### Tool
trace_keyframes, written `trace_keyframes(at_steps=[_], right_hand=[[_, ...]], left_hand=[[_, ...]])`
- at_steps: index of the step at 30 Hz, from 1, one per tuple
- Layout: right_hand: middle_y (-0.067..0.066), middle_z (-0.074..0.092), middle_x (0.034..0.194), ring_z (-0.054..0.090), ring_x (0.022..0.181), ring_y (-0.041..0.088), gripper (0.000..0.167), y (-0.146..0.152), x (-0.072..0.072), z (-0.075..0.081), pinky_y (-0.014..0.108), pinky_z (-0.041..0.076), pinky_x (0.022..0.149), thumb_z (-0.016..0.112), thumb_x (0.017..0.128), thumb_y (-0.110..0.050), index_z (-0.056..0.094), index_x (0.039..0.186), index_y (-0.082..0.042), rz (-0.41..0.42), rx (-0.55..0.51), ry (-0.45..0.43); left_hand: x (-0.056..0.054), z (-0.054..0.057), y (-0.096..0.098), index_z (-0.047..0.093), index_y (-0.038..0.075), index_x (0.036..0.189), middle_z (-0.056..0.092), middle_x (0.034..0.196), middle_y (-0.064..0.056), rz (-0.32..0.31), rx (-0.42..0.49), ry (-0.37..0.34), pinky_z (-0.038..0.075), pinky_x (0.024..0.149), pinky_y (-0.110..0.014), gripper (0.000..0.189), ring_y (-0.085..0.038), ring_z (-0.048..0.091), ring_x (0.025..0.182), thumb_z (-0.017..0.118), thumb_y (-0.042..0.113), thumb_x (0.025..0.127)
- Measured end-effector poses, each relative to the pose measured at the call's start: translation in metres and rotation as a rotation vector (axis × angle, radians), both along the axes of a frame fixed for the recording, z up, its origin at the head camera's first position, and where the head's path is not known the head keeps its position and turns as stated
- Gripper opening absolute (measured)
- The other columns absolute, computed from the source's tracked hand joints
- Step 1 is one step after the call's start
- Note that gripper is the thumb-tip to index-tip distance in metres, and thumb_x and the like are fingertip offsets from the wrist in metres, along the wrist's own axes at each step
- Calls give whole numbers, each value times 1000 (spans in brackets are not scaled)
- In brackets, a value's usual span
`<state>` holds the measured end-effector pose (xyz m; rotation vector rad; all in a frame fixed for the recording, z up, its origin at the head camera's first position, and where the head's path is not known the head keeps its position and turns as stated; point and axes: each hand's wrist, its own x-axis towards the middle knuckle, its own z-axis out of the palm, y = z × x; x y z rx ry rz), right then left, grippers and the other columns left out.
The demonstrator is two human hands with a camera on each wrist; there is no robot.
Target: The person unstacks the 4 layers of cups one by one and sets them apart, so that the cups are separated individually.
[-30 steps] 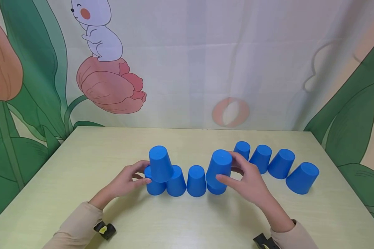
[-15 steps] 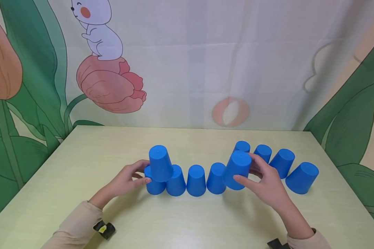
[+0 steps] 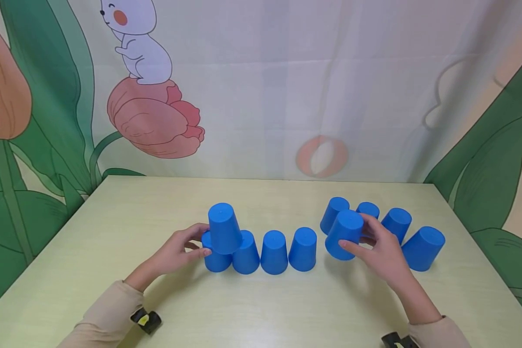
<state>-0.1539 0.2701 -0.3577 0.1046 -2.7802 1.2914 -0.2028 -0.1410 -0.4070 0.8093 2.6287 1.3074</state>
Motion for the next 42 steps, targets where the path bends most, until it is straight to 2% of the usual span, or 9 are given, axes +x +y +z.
trace_keyframes(at_steps=[13,25,34,39,42], right_hand=[[30,39,132,40,116,49,77,8,-26,-25,59,38,87,65,81,-42,31,135,2,40,61,-90],[32,42,128,42,114,49,70,14,-35,-38,58,39,88,68,82,-33,33,130,5,80,86,-94],[32,41,129,42,114,49,73,16,-33,-34,59,38,88,68,81,-34,32,132,3,61,108,-98],[26,44,129,45,113,44,71,18,-32,-30,56,41,85,68,80,-39,36,131,0,6,120,-56],[25,44,129,45,114,42,69,19,-29,-25,56,40,87,67,81,-38,37,130,0,2,90,-19]], left_hand=[[1,2,0,45,5,128,56,120,-14,-9,5,-2,49,79,-41,48,-30,57,101,63,20,86],[1,2,1,45,5,129,56,120,-14,-5,0,-9,49,79,-42,49,-31,56,102,63,21,86],[1,2,0,45,5,128,56,120,-14,-7,-6,1,49,79,-41,49,-30,57,101,63,21,86],[0,1,0,45,5,128,57,119,-14,-8,-3,3,49,79,-42,49,-30,57,101,63,20,86],[1,2,0,45,5,128,57,119,-14,-4,-5,3,49,79,-41,49,-30,57,101,64,20,86]])
